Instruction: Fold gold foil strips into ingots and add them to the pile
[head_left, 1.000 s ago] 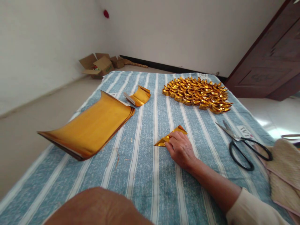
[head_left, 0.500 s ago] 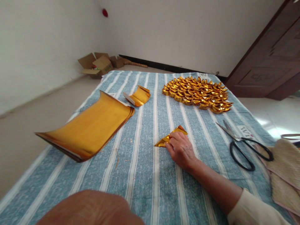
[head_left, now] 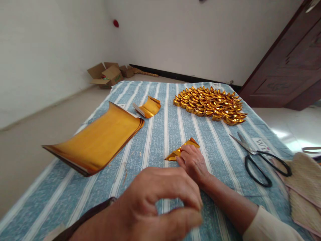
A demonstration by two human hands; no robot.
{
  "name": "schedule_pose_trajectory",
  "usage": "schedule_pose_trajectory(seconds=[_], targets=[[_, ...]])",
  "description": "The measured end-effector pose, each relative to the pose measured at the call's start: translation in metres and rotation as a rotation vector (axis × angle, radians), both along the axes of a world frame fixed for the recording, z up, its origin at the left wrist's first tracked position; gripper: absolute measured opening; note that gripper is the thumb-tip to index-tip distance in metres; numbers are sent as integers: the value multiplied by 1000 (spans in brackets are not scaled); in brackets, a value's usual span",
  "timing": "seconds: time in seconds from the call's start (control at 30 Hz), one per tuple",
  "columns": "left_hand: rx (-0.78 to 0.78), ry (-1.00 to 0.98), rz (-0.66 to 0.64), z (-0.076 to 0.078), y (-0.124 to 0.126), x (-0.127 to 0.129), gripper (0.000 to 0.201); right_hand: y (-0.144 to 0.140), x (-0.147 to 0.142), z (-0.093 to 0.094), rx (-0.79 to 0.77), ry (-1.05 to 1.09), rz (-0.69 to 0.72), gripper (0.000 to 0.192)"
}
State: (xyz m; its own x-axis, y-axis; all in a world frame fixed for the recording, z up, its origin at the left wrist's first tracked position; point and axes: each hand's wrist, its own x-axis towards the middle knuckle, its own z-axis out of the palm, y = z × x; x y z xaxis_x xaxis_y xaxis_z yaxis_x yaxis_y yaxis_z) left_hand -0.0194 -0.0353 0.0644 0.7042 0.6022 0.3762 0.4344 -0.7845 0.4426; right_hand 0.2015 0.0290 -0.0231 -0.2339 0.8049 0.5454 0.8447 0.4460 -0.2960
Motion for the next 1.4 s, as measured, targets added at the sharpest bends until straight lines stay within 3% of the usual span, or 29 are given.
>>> schedule_pose_trajectory(seconds=[0.03,0.1,0.17,0.27,0.37,0.53,0.73,1.13,1.4], targets=[[0,16,17,8,16,17,23,0,0,-1,5,-3,-3,20],[202,20,30,8,37,42,23,0,-1,-1,10,-7,-5,19],[346,66,65,-8,46,49,21,0,-1,-1,10,-3,-3,19],[372,42,135,-39,49,43,18,-1,-1,-1,6,9,2,18],[357,-18,191,-54,54,38,16,-1,-1,0,-3,18,3,18],[309,-27,127,-57,58,45,16,-2,-1,-2,-11,29,-8,19],[292,66,160,-65,50,43,19,-2,-1,0,-28,39,5,22],[269,104,167,-68,51,42,19,-2,28,10,-316,164,244,10],[262,113,162,-69,50,42,19,0,29,10,-310,228,264,14]])
